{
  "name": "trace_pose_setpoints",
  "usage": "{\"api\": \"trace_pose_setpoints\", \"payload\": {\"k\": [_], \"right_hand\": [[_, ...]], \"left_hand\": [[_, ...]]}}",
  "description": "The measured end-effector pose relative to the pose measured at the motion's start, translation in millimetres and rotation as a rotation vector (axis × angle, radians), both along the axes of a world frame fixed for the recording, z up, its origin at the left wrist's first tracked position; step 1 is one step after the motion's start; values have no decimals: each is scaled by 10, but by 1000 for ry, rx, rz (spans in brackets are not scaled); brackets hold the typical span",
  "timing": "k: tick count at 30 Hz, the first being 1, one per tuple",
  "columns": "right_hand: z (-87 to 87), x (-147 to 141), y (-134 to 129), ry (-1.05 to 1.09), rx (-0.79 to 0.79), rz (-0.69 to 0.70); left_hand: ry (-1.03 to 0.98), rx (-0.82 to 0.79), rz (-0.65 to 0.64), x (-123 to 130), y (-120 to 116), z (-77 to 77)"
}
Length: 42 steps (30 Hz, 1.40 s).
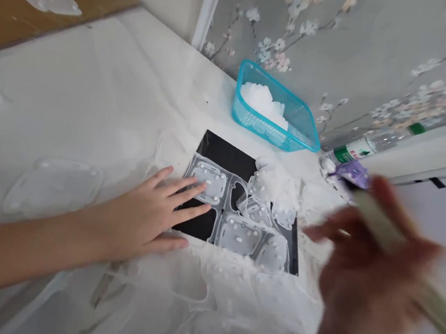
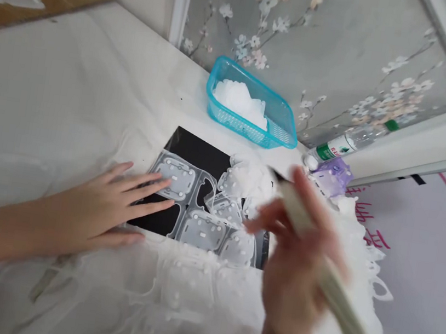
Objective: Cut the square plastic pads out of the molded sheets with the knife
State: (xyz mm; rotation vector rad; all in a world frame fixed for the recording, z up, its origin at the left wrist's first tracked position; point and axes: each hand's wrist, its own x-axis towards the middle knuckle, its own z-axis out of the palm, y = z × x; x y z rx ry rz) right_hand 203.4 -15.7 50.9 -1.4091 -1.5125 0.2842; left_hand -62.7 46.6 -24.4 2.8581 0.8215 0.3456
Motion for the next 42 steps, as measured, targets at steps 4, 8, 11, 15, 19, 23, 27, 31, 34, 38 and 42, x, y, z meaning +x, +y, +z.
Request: {"api": "trace_pose_setpoints", "payload": {"k": [4,8,11,15,19,23,27,31,34,38,42], "right_hand": [[-357,-531,450,220,-274,189],[-625,-640,489,277,-349,239],[-660,-613,443,192,-330,260],[-616,-599,445,50,-345,364],[-613,-589,462,-7,-343,427],[-619,-576,452,-47,-330,432],[-607,-600,421,-111,-272,449],[-610,-645,383,-264,-107,530],[-596,-643,376,-397,-59,593],[-506,-567,396,-430,-156,642],[-416,-476,449,-339,-301,646]], "left_hand": [[0,63,47,-2,-64,-75],[17,123,159,16,-144,-61],[59,117,247,43,-207,-33],[83,152,260,78,-237,-21],[97,163,259,90,-246,-32],[115,146,258,87,-261,-46],[110,124,258,88,-261,-50],[110,103,255,89,-258,-49],[111,99,243,88,-251,-46],[117,86,228,87,-232,-33],[130,85,207,91,-217,-22]]}}
